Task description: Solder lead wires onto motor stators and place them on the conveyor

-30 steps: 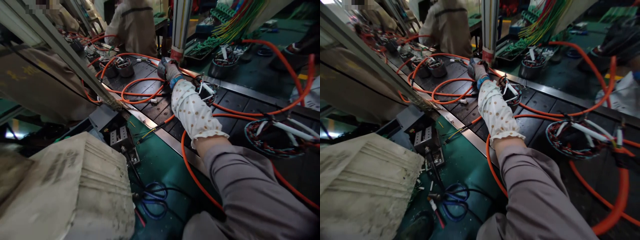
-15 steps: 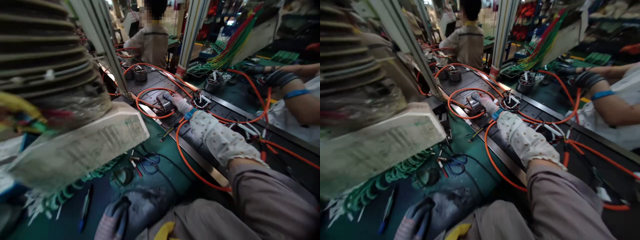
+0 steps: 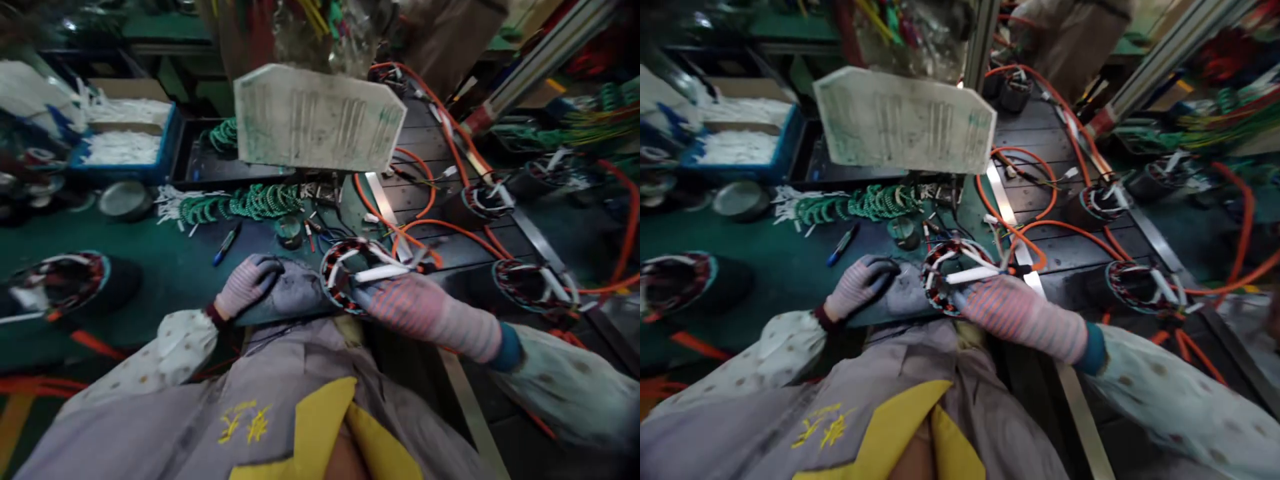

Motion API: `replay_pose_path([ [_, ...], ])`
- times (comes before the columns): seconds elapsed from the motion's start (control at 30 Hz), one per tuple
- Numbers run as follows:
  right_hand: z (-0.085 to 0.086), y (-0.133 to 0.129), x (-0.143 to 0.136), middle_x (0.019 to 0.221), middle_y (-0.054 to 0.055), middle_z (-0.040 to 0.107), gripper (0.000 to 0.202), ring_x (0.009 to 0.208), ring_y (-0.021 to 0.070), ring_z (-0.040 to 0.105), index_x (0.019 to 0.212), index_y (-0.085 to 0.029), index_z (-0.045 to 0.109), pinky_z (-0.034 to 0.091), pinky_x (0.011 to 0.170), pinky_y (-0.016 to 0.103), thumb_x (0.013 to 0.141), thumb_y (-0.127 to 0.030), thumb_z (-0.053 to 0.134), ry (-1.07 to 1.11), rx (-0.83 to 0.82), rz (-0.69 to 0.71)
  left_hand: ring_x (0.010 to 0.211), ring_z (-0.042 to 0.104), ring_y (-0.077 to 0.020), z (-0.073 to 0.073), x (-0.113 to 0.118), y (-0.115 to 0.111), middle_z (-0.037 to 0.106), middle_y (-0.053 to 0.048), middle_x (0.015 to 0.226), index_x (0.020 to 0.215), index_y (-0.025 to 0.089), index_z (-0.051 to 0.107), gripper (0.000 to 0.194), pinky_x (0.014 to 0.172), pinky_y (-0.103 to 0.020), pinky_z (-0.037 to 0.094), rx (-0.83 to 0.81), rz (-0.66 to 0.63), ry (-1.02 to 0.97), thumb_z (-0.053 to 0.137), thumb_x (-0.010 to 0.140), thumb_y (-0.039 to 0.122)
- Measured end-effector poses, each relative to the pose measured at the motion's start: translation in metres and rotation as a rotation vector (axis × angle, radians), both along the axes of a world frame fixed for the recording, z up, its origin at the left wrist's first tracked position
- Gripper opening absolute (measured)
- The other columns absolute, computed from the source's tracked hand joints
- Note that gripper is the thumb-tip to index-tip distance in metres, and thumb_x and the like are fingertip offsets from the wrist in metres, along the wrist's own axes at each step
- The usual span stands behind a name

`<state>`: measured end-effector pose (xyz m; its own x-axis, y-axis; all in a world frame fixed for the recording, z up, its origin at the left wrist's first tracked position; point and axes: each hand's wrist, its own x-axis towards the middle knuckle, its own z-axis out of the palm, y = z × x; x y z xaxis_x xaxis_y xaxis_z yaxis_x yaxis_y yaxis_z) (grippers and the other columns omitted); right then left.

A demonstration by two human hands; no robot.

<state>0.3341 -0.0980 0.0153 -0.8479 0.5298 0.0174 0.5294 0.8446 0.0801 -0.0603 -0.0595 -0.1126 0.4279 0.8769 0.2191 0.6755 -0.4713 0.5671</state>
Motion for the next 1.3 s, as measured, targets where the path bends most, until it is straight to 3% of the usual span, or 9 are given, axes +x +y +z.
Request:
replay_pose_path([
  [0.23, -0.057, 0.043, -0.115, 0.117, 0.013, 0.092, 0.030, 0.109, 0.0268, 0.086, 0.128, -0.019, 0.087, 0.072, 0.107, 0.046, 0.119, -0.011, 0.060, -0.053, -0.170, 0.416, 0.132, 0.078, -0.0303, -0.014, -0.011, -0.009, 0.085, -0.015, 0.132, 0.122, 0.021, 0.081, 0.028, 0.124, -0.049, 0.063, 0.151, 0.407, -0.077, 0.056, 0.113, 0.031],
  [0.37, -0.035, 0.024, -0.085, 0.135, 0.012, 0.092, 0.039, 0.131, 0.0253, 0.084, 0.136, -0.024, 0.086, 0.068, 0.119, 0.045, 0.117, -0.007, 0.057, 0.163, -0.008, 0.381, 0.118, 0.080, -0.0267, 0.001, -0.024, -0.020, 0.086, -0.010, 0.121, 0.120, 0.022, 0.077, 0.026, 0.112, -0.044, 0.066, 0.201, 0.547, -0.212, 0.056, 0.116, 0.038],
  [0.47, -0.019, 0.011, -0.031, 0.140, 0.012, 0.092, 0.040, 0.133, 0.0271, 0.083, 0.145, -0.025, 0.084, 0.066, 0.118, 0.045, 0.117, -0.013, 0.057, 0.343, 0.073, 0.187, 0.114, 0.081, -0.0237, 0.042, -0.034, -0.042, 0.086, -0.006, 0.119, 0.128, 0.021, 0.077, 0.041, 0.106, -0.041, 0.067, 0.222, 0.569, -0.304, 0.054, 0.125, 0.055],
  [0.6, -0.037, 0.036, 0.010, 0.144, 0.016, 0.090, 0.048, 0.133, 0.0401, 0.080, 0.155, -0.025, 0.083, 0.061, 0.116, 0.058, 0.111, -0.029, 0.064, 0.280, 0.076, -0.291, 0.121, 0.080, -0.0285, 0.106, -0.022, -0.049, 0.084, -0.006, 0.125, 0.128, 0.028, 0.085, 0.038, 0.110, -0.048, 0.067, 0.323, 0.298, -0.108, 0.060, 0.126, 0.057],
  [0.7, -0.059, 0.058, 0.014, 0.122, 0.015, 0.093, 0.047, 0.112, 0.0386, 0.082, 0.144, -0.022, 0.089, 0.060, 0.097, 0.049, 0.111, -0.035, 0.058, 0.218, -0.026, -0.483, 0.125, 0.079, -0.0355, 0.130, -0.001, -0.023, 0.082, -0.009, 0.127, 0.132, 0.030, 0.089, 0.030, 0.112, -0.056, 0.066, 0.332, 0.009, 0.130, 0.065, 0.121, 0.046],
  [0.83, -0.064, 0.051, 0.011, 0.118, 0.015, 0.094, 0.047, 0.107, 0.0372, 0.085, 0.139, -0.020, 0.092, 0.058, 0.088, 0.044, 0.114, -0.041, 0.058, 0.253, -0.065, -0.524, 0.128, 0.077, -0.0385, 0.134, 0.006, 0.009, 0.079, -0.011, 0.127, 0.138, 0.030, 0.089, 0.031, 0.116, -0.059, 0.063, 0.268, -0.046, 0.204, 0.067, 0.119, 0.040],
  [1.0, -0.057, 0.024, 0.002, 0.112, 0.012, 0.094, 0.042, 0.101, 0.0356, 0.084, 0.136, -0.025, 0.092, 0.057, 0.086, 0.043, 0.113, -0.037, 0.059, 0.296, -0.044, -0.566, 0.130, 0.076, -0.0374, 0.144, 0.004, 0.000, 0.080, -0.011, 0.131, 0.138, 0.028, 0.088, 0.031, 0.116, -0.057, 0.062, 0.328, 0.033, 0.143, 0.064, 0.122, 0.040],
  [1.17, -0.051, -0.023, -0.038, 0.090, 0.012, 0.088, 0.036, 0.080, 0.0328, 0.077, 0.127, -0.024, 0.093, 0.046, 0.070, 0.040, 0.109, -0.026, 0.062, 0.216, 0.086, -0.671, 0.114, 0.078, -0.0351, 0.140, 0.013, -0.005, 0.080, -0.013, 0.115, 0.117, 0.020, 0.089, 0.033, 0.097, -0.050, 0.062, 0.433, -0.252, 0.467, 0.057, 0.118, 0.015],
  [1.3, -0.062, -0.065, -0.072, 0.074, 0.011, 0.083, 0.028, 0.064, 0.0287, 0.071, 0.104, -0.024, 0.092, 0.041, 0.061, 0.038, 0.109, -0.025, 0.064, 0.209, 0.097, -0.721, 0.101, 0.076, -0.0330, 0.126, -0.002, 0.021, 0.077, -0.013, 0.100, 0.115, 0.017, 0.090, 0.025, 0.093, -0.044, 0.061, 0.241, -0.364, 0.643, 0.065, 0.115, 0.016],
])
